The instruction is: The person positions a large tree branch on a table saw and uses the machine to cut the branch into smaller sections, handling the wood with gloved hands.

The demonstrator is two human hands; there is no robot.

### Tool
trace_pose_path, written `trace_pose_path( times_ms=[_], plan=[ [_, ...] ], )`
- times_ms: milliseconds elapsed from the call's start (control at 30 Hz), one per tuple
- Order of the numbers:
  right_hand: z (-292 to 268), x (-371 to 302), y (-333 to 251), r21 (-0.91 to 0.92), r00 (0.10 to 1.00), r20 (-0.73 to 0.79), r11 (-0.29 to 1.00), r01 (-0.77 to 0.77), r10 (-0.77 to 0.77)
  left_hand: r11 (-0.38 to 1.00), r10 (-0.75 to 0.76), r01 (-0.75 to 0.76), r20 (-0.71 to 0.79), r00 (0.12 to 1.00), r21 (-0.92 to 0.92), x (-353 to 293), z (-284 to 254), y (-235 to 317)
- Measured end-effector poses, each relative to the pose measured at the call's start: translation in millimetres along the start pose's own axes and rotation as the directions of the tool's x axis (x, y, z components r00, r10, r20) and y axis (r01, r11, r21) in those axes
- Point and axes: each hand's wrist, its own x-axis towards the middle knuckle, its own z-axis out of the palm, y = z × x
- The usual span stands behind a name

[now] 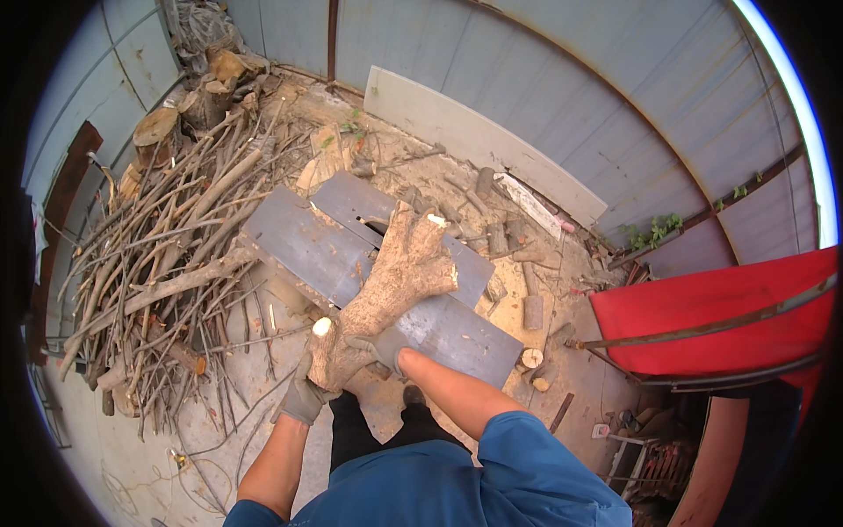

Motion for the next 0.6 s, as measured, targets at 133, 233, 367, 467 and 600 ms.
trace_pose_path(
  times_ms=[133,233,367,467,600],
  plan=[
    [1,24,39,-0.190,0.919,0.003,0.902,0.388,-0.395,1.000,-0.024,0.024,0.006,1.000,0.014,4,-4,1],
    [7,22,18,-0.184,0.979,-0.082,0.968,0.168,-0.186,0.999,-0.041,0.041,-0.022,0.999,-0.012,8,-11,1],
    [6,19,5,-0.205,0.998,-0.024,0.977,0.056,-0.062,0.998,-0.051,0.049,-0.036,0.998,-0.038,11,-16,1],
    [7,21,4,-0.146,0.999,-0.024,0.989,0.024,-0.028,0.998,-0.039,0.039,-0.002,0.999,-0.042,13,-17,3],
    [4,12,-19,-0.149,0.998,0.046,0.989,-0.023,0.030,0.997,-0.026,0.023,-0.040,0.999,-0.067,12,-18,7]
  ],
)
